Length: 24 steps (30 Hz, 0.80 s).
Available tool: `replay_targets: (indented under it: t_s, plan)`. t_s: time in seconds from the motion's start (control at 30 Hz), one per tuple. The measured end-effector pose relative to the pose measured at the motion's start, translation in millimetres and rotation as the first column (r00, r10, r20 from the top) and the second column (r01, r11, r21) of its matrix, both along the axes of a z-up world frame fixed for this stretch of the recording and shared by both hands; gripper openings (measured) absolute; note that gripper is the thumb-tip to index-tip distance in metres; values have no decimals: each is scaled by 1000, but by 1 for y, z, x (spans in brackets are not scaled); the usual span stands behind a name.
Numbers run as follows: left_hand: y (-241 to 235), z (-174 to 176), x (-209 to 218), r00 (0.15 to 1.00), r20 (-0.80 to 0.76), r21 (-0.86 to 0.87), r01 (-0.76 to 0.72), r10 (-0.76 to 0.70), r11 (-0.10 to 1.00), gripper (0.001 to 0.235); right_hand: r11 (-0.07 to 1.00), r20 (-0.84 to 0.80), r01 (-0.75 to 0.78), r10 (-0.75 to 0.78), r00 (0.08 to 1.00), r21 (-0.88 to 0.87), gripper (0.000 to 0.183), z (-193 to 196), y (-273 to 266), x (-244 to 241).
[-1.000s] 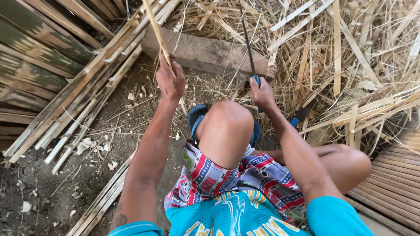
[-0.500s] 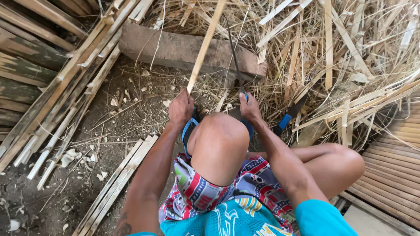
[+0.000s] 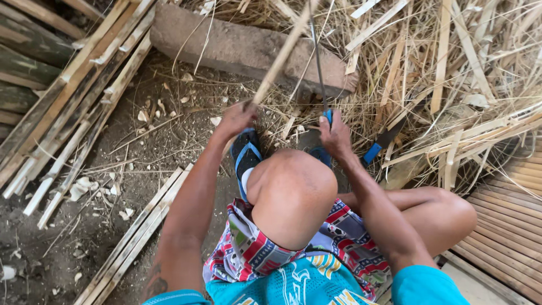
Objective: The person sits on the ground and uses a machete to split long bamboo poles into thin strips. They hold the bamboo with one hand and strike it repeatedly with the machete, separating the material into usable pieces.
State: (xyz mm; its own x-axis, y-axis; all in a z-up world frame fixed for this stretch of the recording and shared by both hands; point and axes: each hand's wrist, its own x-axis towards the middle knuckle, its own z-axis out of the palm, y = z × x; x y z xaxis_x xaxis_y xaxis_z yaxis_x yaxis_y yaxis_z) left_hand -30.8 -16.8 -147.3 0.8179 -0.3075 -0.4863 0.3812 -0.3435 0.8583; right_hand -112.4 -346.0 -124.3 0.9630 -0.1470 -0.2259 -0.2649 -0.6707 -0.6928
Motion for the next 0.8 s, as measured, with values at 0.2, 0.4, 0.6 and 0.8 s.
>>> replay_targets:
  t_s: [0.2, 0.4, 0.6, 0.8]
  plan:
    - [45, -17, -51, 910, -381, -133, 125, -167, 983, 44, 857, 2, -248, 279, 960, -452, 38, 39, -2, 34]
    - [31, -49, -64, 984, -103, 56, 155, -148, 986, 39, 643, -500, -722, 551, 668, -257, 46, 81, 67, 33]
    - [40, -55, -69, 992, 46, 64, 112, -115, 992, 40, 672, -276, -602, 537, 797, -431, 51, 77, 56, 56]
    - [51, -37, -83, 994, 31, 37, 107, -108, 994, 39, 652, -511, -636, 413, 754, -412, 59, 85, 48, 66]
